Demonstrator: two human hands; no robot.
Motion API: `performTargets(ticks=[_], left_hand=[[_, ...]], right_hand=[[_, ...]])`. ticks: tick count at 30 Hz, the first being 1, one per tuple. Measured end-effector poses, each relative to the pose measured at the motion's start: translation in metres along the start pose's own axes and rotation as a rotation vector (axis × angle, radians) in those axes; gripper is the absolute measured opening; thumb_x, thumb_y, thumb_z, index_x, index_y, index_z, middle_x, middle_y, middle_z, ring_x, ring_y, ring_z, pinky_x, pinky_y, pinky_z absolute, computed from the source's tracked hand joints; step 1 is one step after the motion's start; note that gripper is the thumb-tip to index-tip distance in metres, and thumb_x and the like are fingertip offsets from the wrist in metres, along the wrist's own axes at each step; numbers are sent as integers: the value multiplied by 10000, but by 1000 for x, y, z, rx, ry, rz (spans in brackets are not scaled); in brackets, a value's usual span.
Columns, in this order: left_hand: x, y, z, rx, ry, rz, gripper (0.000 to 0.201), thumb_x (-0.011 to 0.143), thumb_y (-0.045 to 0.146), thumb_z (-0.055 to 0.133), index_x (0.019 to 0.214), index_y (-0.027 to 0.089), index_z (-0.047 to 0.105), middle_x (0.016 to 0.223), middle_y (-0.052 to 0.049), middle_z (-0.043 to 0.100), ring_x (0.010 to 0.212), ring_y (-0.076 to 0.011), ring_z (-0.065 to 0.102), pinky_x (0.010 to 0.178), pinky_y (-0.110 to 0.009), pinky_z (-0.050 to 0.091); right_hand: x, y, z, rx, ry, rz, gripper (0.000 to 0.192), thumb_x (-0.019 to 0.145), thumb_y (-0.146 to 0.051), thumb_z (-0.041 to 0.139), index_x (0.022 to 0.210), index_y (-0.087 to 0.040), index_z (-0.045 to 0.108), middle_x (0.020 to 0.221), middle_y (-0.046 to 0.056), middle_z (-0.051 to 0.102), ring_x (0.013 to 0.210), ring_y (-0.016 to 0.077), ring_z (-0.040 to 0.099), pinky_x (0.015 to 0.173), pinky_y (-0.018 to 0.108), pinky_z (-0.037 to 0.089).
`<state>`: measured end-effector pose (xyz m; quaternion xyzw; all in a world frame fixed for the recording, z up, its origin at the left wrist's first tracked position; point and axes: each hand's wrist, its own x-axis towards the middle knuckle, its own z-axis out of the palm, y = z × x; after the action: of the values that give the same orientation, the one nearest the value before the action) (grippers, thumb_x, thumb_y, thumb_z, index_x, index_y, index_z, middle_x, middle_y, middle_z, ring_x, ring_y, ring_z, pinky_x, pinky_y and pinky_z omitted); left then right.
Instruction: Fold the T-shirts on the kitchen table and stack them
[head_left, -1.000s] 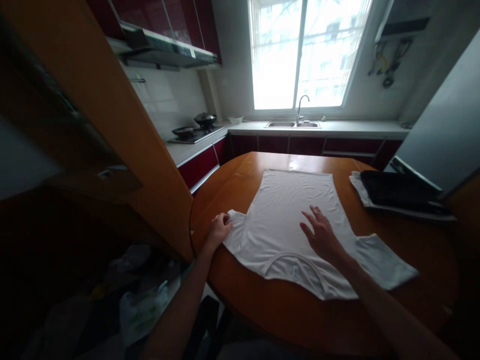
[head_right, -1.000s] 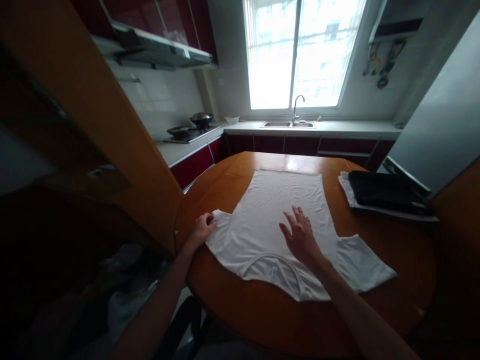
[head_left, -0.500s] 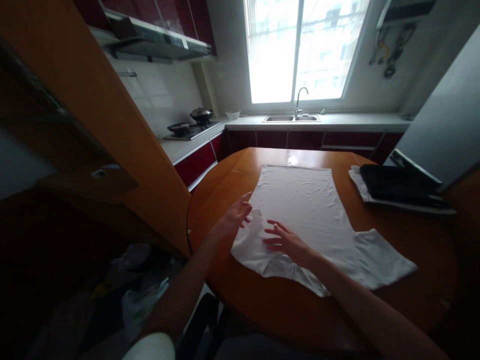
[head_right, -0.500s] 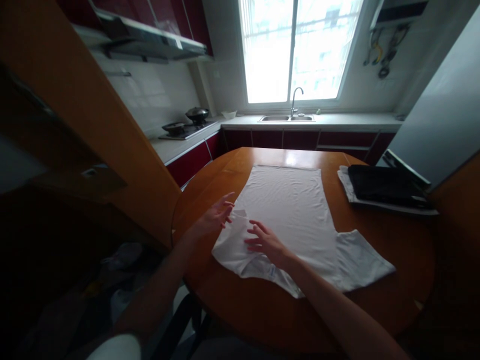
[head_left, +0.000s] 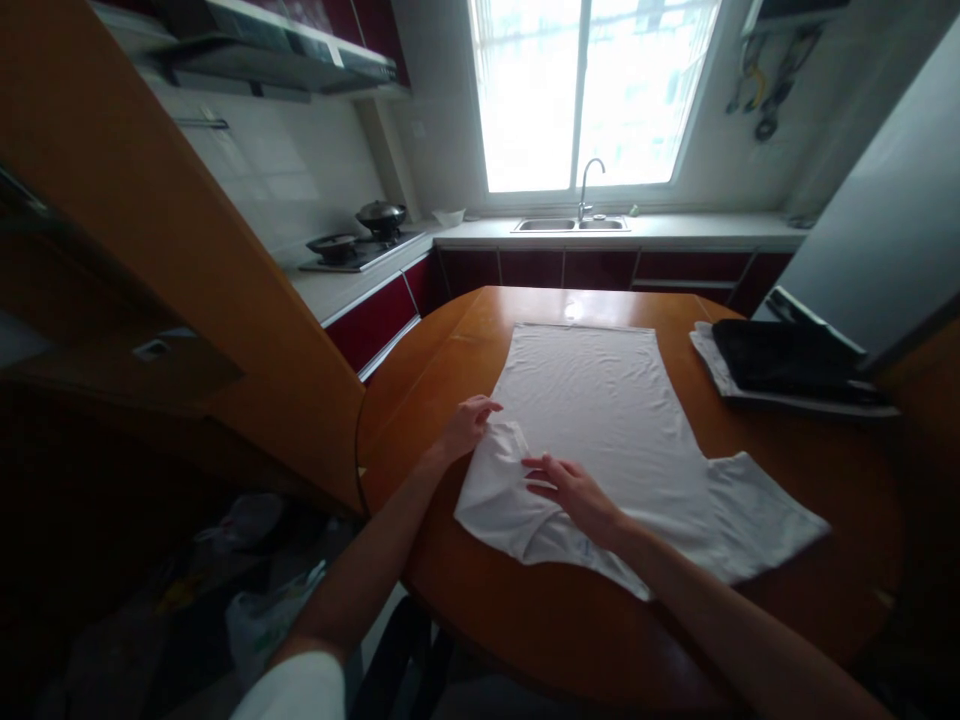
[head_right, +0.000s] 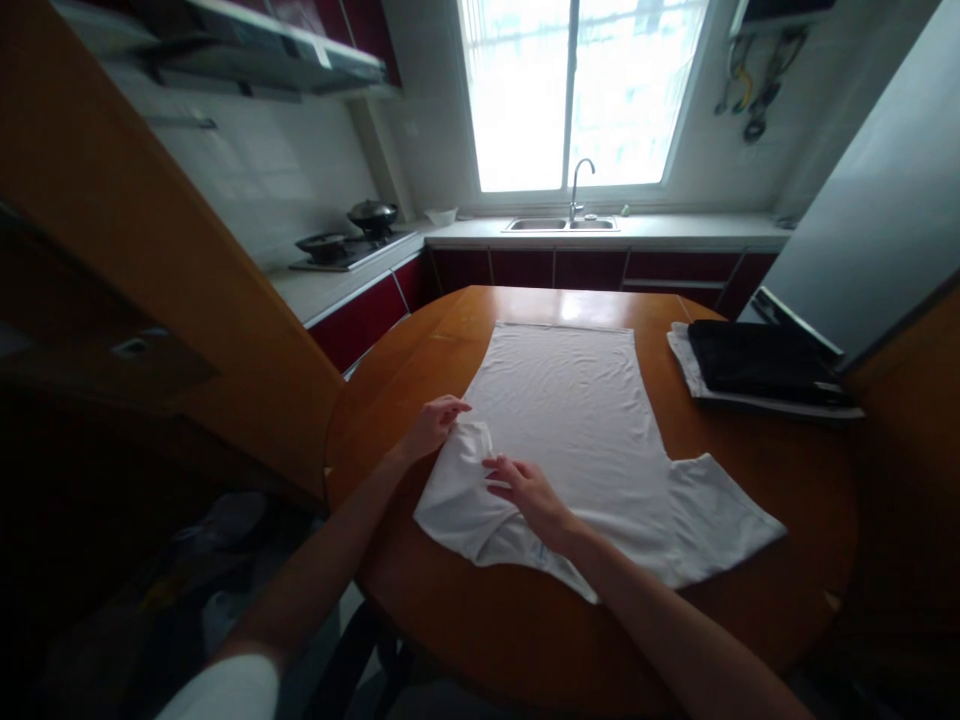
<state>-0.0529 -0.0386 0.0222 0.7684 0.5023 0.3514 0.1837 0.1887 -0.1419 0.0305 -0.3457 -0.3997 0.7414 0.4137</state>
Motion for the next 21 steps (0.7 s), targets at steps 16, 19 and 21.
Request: performTargets(ticks=[16,19,21], left_hand=[[-7,0,5,328,40,-121,110,885,189,601,938,212,695,1103,-79,636,1078,-259,554,974,-411,425],[-10,14,15,270,7,-8,169,927,163,548,1019,204,684,1080,-76,663,1063,-235,585,974,-376,426],[-11,20,22,281,-45,-12,197,933,184,563,1094,197,676,1080,-79,687,1059,-244,600,955,-380,427]], right_hand=[[7,16,-10,-385,121,-21,477,801,-562,673,1012,-143,758,740,49,715,686,192,672,659,314,557],[9,20,-13,-477,132,25,371,826,-391,649,1080,-138,744,642,4,676,570,157,619,549,265,510],[11,22,-13,-508,140,45,358,840,-319,617,1116,-122,734,600,-8,654,524,143,591,519,250,485]])
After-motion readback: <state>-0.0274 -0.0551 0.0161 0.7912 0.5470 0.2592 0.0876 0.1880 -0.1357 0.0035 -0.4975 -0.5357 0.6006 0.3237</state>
